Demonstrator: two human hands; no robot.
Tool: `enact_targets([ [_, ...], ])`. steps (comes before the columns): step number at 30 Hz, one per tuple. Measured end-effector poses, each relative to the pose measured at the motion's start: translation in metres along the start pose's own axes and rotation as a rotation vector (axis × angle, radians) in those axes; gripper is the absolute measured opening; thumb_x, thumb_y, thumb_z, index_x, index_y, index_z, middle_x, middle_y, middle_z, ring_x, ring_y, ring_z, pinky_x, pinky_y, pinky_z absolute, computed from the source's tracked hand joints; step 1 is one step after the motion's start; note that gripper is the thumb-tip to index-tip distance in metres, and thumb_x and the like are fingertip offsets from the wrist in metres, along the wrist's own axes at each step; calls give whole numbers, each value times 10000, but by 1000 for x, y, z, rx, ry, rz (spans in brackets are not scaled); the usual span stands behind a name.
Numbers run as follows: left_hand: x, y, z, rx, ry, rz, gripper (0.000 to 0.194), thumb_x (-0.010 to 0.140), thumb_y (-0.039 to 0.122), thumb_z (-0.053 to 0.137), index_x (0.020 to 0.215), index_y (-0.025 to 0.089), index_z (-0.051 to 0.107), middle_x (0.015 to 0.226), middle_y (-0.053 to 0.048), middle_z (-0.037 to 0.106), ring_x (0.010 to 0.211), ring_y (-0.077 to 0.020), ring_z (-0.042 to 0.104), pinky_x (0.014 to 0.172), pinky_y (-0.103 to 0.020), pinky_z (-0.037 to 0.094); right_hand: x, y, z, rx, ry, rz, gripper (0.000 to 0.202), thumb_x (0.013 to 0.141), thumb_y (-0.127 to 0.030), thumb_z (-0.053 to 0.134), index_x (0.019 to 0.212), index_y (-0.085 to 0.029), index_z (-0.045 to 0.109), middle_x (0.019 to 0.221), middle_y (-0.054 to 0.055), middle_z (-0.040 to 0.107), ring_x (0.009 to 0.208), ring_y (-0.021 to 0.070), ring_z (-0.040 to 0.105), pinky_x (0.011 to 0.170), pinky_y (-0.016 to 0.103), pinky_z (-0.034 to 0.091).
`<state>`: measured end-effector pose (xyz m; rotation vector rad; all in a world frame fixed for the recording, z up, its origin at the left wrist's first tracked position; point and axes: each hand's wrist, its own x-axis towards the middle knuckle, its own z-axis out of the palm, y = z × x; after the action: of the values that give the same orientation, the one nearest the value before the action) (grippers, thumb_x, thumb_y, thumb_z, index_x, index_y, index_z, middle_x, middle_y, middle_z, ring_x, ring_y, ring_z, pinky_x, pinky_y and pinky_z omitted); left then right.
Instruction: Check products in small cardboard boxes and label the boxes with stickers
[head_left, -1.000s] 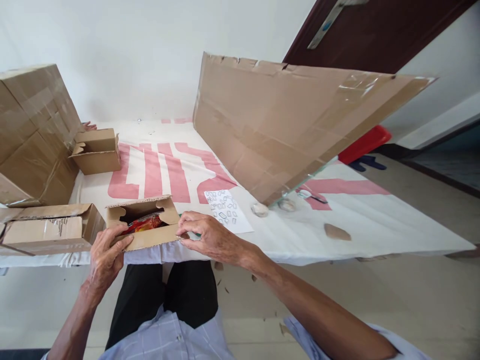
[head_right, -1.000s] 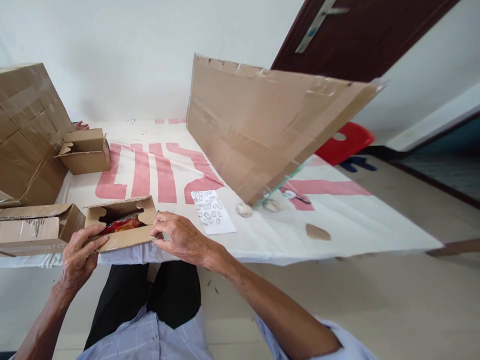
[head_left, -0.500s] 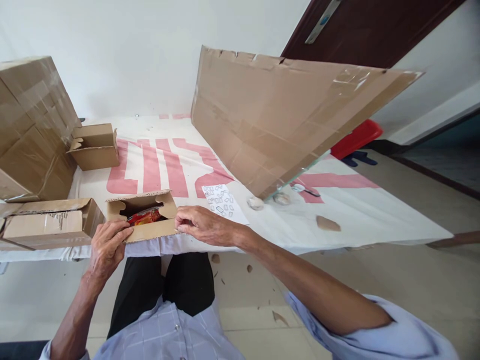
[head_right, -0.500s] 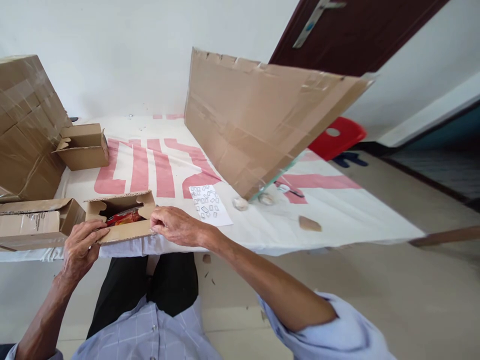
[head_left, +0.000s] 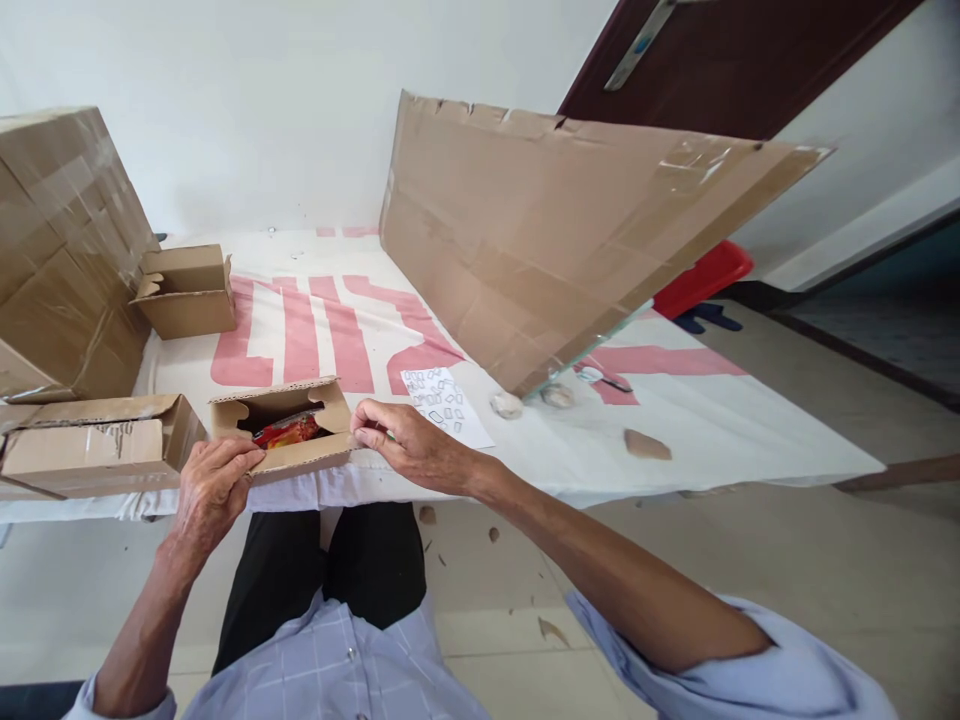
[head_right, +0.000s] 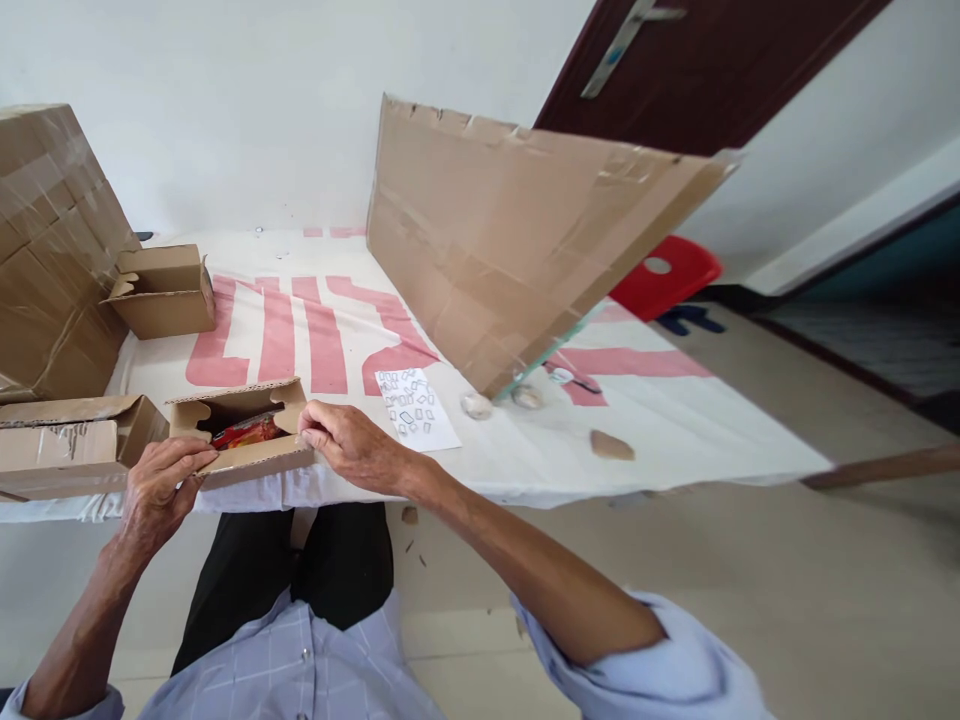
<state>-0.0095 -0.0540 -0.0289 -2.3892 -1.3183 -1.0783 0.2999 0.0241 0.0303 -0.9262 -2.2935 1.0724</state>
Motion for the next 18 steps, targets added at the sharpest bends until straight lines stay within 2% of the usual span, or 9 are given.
enact_targets([
  [6,3,2,-3,0,-11,-7,200,1027,129,592,1070,217,766,1038,-60,831,940,-213,784,765,-353,498,-2,-6,-6,65,65,-56,163,1033,-274,477,875,-238,490,802,-12,546,715,153,457,684,321,369],
  [11,9,-1,-8,-49,-35,-58,163,1027,188,621,1042,228,778,1026,-50,841,964,-223,802,802,-348,536,-15,-9,-11,162,160,-46,157,1040,-311,502,907,-234,532,819,-11,543,741,154,471,709,321,397],
  [14,13,-6,-9,-82,-15,-134,117,1006,274,679,1021,243,791,1012,-40,849,966,-241,807,867,-357,567,-31,8,-11,250,233,9,194,1033,-378,518,917,-229,557,840,-4,546,771,162,507,748,330,435],
  [18,18,-13,-12,-158,-40,-269,194,966,447,720,984,276,810,998,-9,855,927,-249,811,912,-360,601,-63,58,-12,278,349,142,216,1004,-427,524,927,-228,561,822,-10,549,759,166,531,759,331,458],
])
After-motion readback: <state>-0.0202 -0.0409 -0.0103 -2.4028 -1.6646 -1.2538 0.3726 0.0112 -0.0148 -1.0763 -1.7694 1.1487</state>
